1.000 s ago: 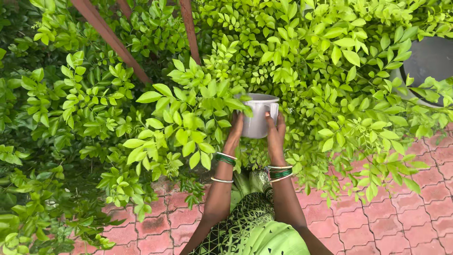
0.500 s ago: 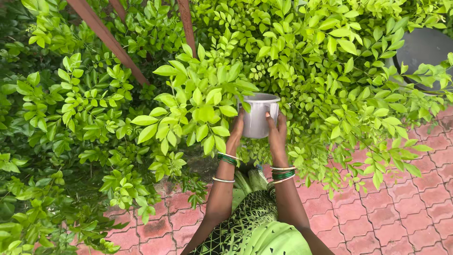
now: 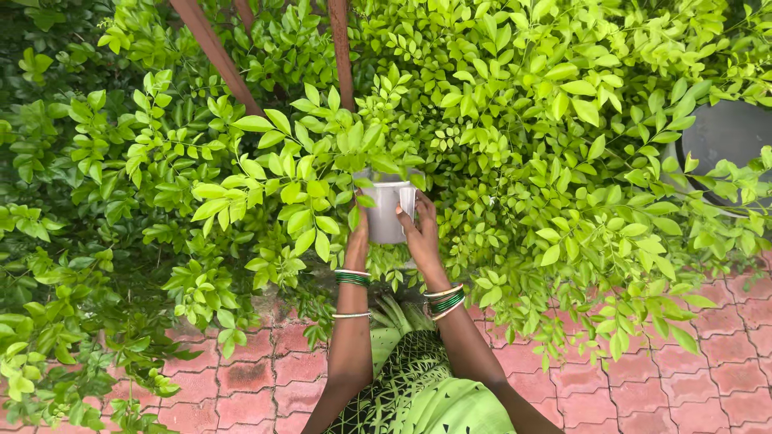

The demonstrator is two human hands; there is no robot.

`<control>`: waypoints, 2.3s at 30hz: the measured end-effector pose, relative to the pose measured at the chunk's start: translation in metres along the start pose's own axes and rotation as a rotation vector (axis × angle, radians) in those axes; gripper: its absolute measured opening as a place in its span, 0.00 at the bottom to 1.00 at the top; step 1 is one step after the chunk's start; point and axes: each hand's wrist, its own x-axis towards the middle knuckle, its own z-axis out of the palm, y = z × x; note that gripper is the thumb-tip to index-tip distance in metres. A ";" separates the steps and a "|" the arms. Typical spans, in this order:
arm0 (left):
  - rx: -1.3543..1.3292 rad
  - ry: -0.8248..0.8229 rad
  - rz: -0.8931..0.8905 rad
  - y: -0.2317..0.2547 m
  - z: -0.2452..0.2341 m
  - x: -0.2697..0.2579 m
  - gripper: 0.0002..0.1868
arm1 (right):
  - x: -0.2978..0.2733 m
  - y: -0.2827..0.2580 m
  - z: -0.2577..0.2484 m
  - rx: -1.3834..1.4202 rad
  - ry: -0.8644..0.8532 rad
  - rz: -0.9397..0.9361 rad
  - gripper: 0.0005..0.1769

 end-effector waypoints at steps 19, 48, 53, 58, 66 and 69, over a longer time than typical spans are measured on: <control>0.061 -0.087 -0.231 -0.004 0.201 -0.009 0.54 | 0.016 0.048 -0.159 0.205 0.340 0.185 0.37; -0.001 0.379 -0.164 0.024 -0.101 -0.035 0.49 | -0.031 -0.024 0.067 0.275 -0.255 0.014 0.23; -0.022 0.242 -0.126 0.054 -0.119 -0.025 0.52 | -0.043 -0.014 0.107 0.505 -0.135 0.189 0.34; 0.032 0.130 -0.164 0.075 -0.152 -0.020 0.52 | -0.052 -0.001 0.145 0.303 -0.025 0.063 0.37; 0.084 0.067 -0.196 0.118 -0.239 -0.021 0.55 | -0.096 -0.093 0.220 0.201 0.000 0.072 0.33; 0.095 0.110 -0.250 0.126 -0.279 -0.028 0.56 | -0.103 -0.112 0.254 0.244 -0.031 -0.035 0.29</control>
